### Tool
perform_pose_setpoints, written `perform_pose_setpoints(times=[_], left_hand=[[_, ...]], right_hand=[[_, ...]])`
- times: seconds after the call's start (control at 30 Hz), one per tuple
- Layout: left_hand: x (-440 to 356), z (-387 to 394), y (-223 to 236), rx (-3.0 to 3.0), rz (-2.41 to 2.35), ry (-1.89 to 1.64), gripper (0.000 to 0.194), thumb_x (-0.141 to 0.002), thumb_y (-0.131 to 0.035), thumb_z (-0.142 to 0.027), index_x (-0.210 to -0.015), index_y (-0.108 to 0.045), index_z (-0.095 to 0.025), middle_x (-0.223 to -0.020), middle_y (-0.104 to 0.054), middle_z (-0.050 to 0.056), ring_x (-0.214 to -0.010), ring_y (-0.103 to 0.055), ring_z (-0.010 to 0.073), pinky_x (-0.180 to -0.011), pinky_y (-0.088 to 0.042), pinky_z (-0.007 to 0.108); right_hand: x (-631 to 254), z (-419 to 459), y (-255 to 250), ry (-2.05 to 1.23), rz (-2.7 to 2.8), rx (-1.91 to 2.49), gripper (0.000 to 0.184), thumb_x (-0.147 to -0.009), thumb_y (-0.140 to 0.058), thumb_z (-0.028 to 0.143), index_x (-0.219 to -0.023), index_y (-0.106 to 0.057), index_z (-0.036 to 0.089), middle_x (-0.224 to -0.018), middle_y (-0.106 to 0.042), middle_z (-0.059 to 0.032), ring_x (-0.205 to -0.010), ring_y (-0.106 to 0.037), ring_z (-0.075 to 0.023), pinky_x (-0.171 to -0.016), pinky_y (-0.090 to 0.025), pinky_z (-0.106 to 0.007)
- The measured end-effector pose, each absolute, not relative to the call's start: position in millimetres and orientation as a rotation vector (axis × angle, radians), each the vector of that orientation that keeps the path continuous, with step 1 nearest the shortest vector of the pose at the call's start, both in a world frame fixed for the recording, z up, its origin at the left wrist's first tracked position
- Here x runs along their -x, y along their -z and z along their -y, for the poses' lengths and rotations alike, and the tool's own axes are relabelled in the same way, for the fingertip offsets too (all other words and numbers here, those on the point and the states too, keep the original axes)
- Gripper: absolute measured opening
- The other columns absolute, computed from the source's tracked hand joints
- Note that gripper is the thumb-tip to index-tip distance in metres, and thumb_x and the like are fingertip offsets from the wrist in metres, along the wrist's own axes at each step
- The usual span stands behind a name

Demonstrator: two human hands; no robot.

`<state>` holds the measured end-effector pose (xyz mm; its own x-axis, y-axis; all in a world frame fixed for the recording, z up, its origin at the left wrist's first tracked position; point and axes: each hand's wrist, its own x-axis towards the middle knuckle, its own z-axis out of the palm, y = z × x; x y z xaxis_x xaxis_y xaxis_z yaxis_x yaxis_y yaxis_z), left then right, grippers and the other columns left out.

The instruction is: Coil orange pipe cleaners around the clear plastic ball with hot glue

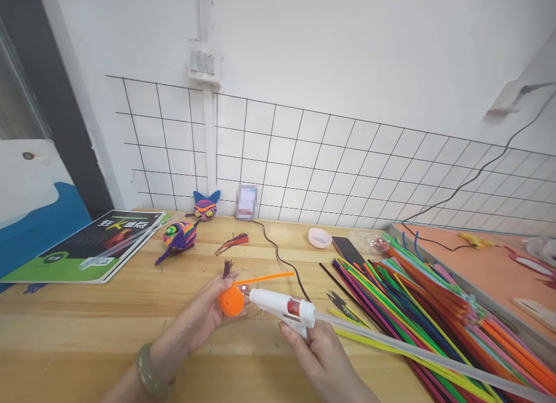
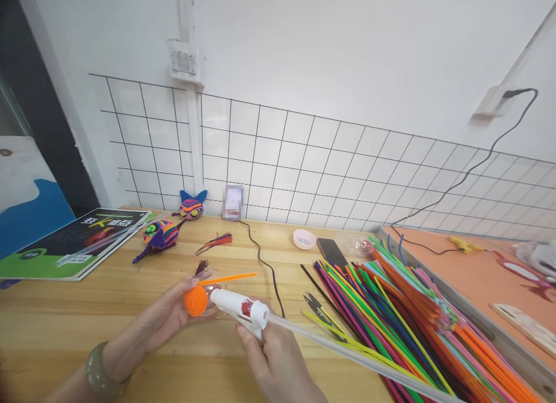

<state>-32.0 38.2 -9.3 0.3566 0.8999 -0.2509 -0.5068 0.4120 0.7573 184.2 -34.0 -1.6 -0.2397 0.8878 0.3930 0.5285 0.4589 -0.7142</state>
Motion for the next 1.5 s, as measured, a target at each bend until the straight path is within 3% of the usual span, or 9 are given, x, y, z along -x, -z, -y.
perform_pose_setpoints(times=[0.2,0.43,0.53,0.7,0.83,1.07,1.27,1.4,1.5], left_hand=[[33.1,-39.8,11.4,-0.589,-0.752,-1.004,0.042,-0.086,-0.056,-0.023,-0.126,-0.044,-0.014,-0.103,-0.073,0.015,-0.087,-0.070,0.0275,-0.083,-0.054,0.048],[32.8,-39.0,11.3,-0.595,-0.735,-0.990,0.042,-0.085,-0.058,-0.024,-0.125,-0.045,-0.014,-0.105,-0.073,0.016,-0.088,-0.070,0.0281,-0.085,-0.053,0.049],[32.9,-38.8,11.9,-0.594,-0.760,-0.993,0.043,-0.086,-0.057,-0.023,-0.126,-0.045,-0.014,-0.106,-0.072,0.016,-0.089,-0.070,0.0288,-0.087,-0.052,0.051],[33.0,-38.7,9.3,-0.596,-0.671,-0.969,0.029,-0.086,-0.057,-0.024,-0.114,-0.052,-0.016,-0.098,-0.074,0.011,-0.084,-0.070,0.0253,-0.082,-0.055,0.045],[32.3,-39.1,8.6,-0.602,-0.624,-0.977,0.021,-0.088,-0.054,-0.025,-0.106,-0.055,-0.014,-0.091,-0.073,0.010,-0.085,-0.069,0.0252,-0.079,-0.055,0.042],[33.6,-40.0,11.9,-0.562,-0.677,-0.985,0.046,-0.086,-0.056,-0.023,-0.128,-0.045,-0.010,-0.093,-0.075,0.012,-0.086,-0.070,0.0287,-0.081,-0.055,0.046],[33.1,-39.8,12.6,-0.562,-0.679,-0.974,0.050,-0.086,-0.057,-0.024,-0.132,-0.044,-0.011,-0.096,-0.076,0.013,-0.085,-0.071,0.0281,-0.082,-0.055,0.046],[33.2,-40.4,11.9,-0.576,-0.647,-0.979,0.031,-0.087,-0.055,-0.024,-0.114,-0.055,-0.010,-0.093,-0.076,0.013,-0.083,-0.071,0.0274,-0.080,-0.056,0.045],[33.4,-40.2,11.3,-0.580,-0.665,-0.976,0.026,-0.087,-0.054,-0.024,-0.109,-0.055,-0.010,-0.092,-0.075,0.013,-0.083,-0.071,0.0276,-0.081,-0.056,0.046]], right_hand=[[-183.6,33.0,0.5,-0.574,1.908,1.171,0.029,-0.095,-0.046,0.026,-0.121,-0.058,0.022,-0.109,-0.067,-0.0070,-0.094,-0.065,-0.0201,-0.086,-0.049,-0.026],[-181.7,34.3,-4.0,-0.546,1.911,1.194,0.030,-0.095,-0.045,0.028,-0.120,-0.059,0.019,-0.100,-0.069,-0.0085,-0.086,-0.066,-0.0223,-0.082,-0.052,-0.030],[-182.2,34.1,-3.4,-0.561,1.911,1.182,0.029,-0.095,-0.046,0.027,-0.119,-0.060,0.019,-0.104,-0.068,-0.0091,-0.091,-0.066,-0.0225,-0.085,-0.051,-0.029],[-183.4,34.1,-2.0,-0.586,1.911,1.205,0.030,-0.095,-0.045,0.029,-0.120,-0.059,0.019,-0.101,-0.067,-0.0085,-0.092,-0.065,-0.0219,-0.086,-0.050,-0.028],[-183.3,34.9,-2.0,-0.601,1.926,1.223,0.025,-0.096,-0.044,0.031,-0.109,-0.061,0.020,-0.095,-0.066,-0.0079,-0.093,-0.064,-0.0221,-0.089,-0.048,-0.029],[-181.5,33.9,-3.7,-0.561,1.928,1.232,0.023,-0.095,-0.043,0.032,-0.096,-0.062,0.019,-0.081,-0.064,-0.0061,-0.082,-0.064,-0.0224,-0.085,-0.050,-0.031],[-183.0,34.2,-3.8,-0.544,1.924,1.194,0.028,-0.096,-0.044,0.029,-0.118,-0.058,0.020,-0.096,-0.067,-0.0087,-0.088,-0.064,-0.0226,-0.083,-0.051,-0.030],[-183.0,34.7,-4.1,-0.569,1.931,1.198,0.029,-0.096,-0.045,0.029,-0.119,-0.059,0.020,-0.101,-0.068,-0.0091,-0.093,-0.064,-0.0229,-0.086,-0.050,-0.030],[-182.5,35.1,-3.3,-0.570,1.925,1.202,0.028,-0.095,-0.046,0.028,-0.119,-0.059,0.020,-0.106,-0.067,-0.0089,-0.095,-0.064,-0.0223,-0.087,-0.049,-0.029]])
